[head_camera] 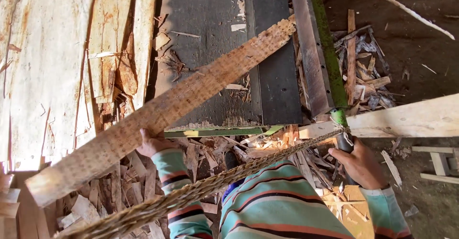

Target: Trimming and processing veneer wood sheets using a manual guillotine clipper machine.

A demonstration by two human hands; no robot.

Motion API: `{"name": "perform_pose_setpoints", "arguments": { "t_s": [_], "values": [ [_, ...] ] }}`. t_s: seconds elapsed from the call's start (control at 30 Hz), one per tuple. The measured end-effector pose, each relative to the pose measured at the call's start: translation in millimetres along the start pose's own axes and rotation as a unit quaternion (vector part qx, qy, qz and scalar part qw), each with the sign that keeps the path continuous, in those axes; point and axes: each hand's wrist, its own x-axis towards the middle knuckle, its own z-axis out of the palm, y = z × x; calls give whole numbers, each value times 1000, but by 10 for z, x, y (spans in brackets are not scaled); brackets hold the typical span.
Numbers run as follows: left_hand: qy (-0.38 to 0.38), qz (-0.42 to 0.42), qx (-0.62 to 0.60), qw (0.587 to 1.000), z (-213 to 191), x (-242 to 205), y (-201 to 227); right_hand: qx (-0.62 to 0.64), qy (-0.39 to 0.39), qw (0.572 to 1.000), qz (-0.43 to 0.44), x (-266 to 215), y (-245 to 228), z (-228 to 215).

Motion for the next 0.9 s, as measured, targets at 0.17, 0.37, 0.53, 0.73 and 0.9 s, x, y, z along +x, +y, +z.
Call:
{"name": "perform_pose_setpoints", "arguments": {
  "t_s": [0.17, 0.37, 0.53, 0.73, 0.9],
  "values": [
    [-66, -17, 77, 995, 301, 568, 286, 77, -21, 993, 92, -73, -282, -73],
    [-91, -91, 81, 988, 354, 1113, 189, 44, 5, 988, 148, 5, -114, 109],
    [-59, -102, 85, 989, 598, 1286, -15, 91, 17, 988, 121, -34, -172, 82],
    [-117, -146, 89, 978, 504, 1575, -183, 98, 13, 995, 4, -248, -447, -630],
    [-105, -188, 98, 972, 592, 1613, -353, 121, -3, 974, 190, -150, -633, -446]
  ]
}}
